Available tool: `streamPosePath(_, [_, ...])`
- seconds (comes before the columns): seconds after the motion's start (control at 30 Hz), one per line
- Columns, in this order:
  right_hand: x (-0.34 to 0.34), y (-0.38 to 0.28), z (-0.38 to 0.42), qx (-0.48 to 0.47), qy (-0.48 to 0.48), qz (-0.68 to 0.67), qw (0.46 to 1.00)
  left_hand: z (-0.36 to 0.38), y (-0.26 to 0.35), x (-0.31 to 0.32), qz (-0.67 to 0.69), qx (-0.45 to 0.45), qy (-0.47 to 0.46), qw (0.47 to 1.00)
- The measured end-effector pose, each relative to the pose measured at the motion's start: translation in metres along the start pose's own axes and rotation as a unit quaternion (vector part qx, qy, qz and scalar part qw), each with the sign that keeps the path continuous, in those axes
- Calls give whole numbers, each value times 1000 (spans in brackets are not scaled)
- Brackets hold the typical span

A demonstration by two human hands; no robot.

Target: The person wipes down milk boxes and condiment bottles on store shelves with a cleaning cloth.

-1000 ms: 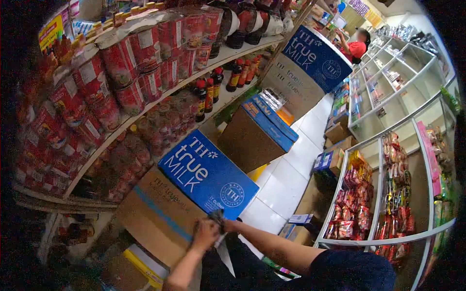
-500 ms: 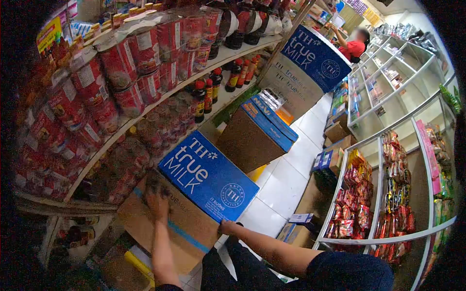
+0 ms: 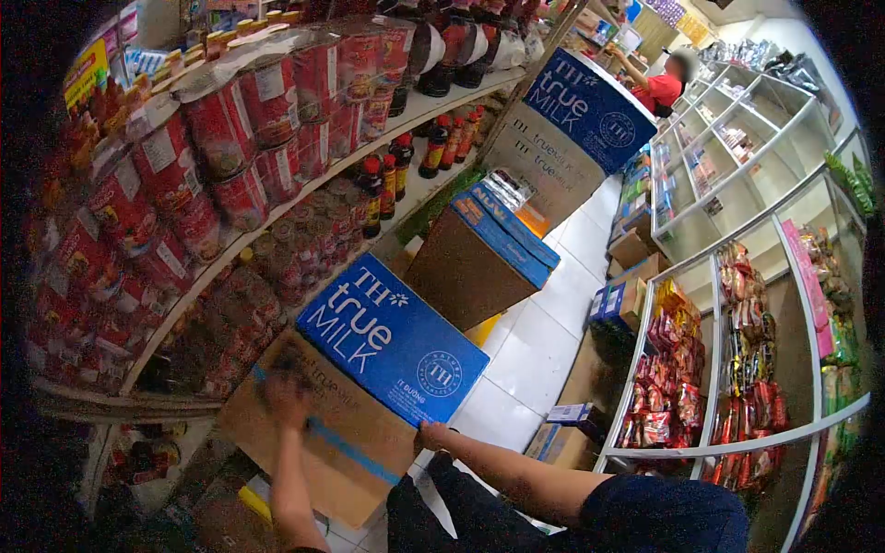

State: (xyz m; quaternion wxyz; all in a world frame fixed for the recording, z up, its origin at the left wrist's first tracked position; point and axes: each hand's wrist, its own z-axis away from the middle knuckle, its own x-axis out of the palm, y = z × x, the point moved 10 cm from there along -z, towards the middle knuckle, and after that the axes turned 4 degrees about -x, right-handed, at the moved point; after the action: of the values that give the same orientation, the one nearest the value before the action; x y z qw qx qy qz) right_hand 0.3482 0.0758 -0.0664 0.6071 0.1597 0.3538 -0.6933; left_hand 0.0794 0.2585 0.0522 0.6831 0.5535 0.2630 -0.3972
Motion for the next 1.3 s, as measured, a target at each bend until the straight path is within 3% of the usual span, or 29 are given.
streamPosePath(0.03, [17, 9, -10, -1, 0, 2, 1000, -20, -64, 14, 81, -98, 51, 991])
streamPosePath(0.07, [58, 33, -31, 16, -19, 22, 999, -17, -70, 1, 83, -102, 54, 990])
streamPosePath(0.13, [68, 48, -46, 26, -38, 56, 997, -6, -61, -34, -256, -79, 77, 960])
streamPosePath(0.2, [47, 15, -31, -28, -82, 13, 996, 3, -78, -9, -267, -134, 80, 951])
streamPosePath(0.23, [-15, -6, 11, 71, -51, -47, 995, 10, -96, 14, -282, -179, 76, 939])
streamPosePath(0.27, [-22, -8, 9, 66, -52, -43, 996, 21, -101, 42, -6, -100, 145, 984])
streamPosePath(0.3, [-17, -11, 6, 56, -99, -40, 993, 40, -113, 65, 270, -9, 204, 941])
streamPosePath(0.33, [-10, -14, 4, 46, -147, -38, 987, 60, -114, 106, 328, -69, 167, 927])
streamPosePath(0.4, [9, -22, 2, 27, -242, -35, 969, 133, -22, 104, 457, 9, 44, 888])
streamPosePath(0.43, [15, -23, 2, 19, -288, -32, 957, 175, 33, 97, 202, 186, -29, 961])
streamPosePath(0.47, [19, -23, -2, 17, -289, -29, 957, 214, 62, 116, -75, 342, -99, 932])
streamPosePath(0.5, [18, -22, -6, -11, -265, -34, 964, 214, 57, 112, -75, 339, -98, 933])
streamPosePath(0.57, [10, -14, -12, -59, -222, -39, 972, 256, 68, 111, -13, 562, -186, 806])
streamPosePath(0.7, [6, -17, -26, -167, -161, -49, 971, 183, 17, 77, 19, 475, -159, 865])
streamPosePath(0.73, [4, -12, -25, -198, -165, -54, 965, 129, -19, 52, 64, 291, -43, 954])
streamPosePath(0.77, [5, -11, -26, -230, -185, -63, 953, 103, -74, 32, 96, 73, 68, 990])
streamPosePath(0.8, [7, -16, -30, -264, -213, -75, 938, 87, -114, 37, 57, -47, 33, 997])
streamPosePath(0.83, [7, -11, -27, -300, -239, -86, 920, 79, -103, 4, -187, 52, 154, 969])
streamPosePath(0.87, [39, -29, -14, -335, -257, -98, 901, 69, -115, -31, -91, -55, 165, 981])
streamPosePath(0.9, [63, 14, -48, -466, -149, -446, 750, 64, -132, -50, -55, -75, 251, 963])
streamPosePath(0.93, [69, 38, -72, -150, -151, -598, 773, 62, -153, -56, -46, -167, 278, 945])
streamPosePath(0.97, [41, -6, -12, 19, -267, -511, 817, 64, -152, -58, -66, -171, 296, 937])
streamPosePath(1.0, [6, -22, -15, -151, -87, -293, 940, 70, -149, -62, -82, -169, 317, 929])
streamPosePath(1.07, [18, -2, -26, -131, -77, -390, 908, 92, -144, -55, -78, -160, 325, 929])
streamPosePath(1.2, [10, -11, -26, -151, -68, -354, 921, 173, -120, -17, 1, -190, 351, 917])
streamPosePath(1.27, [8, -23, -17, -132, -117, -385, 906, 217, -100, 11, 21, -206, 330, 921])
streamPosePath(1.3, [30, -3, -33, -114, -144, -471, 863, 235, -86, 22, 26, -207, 314, 926])
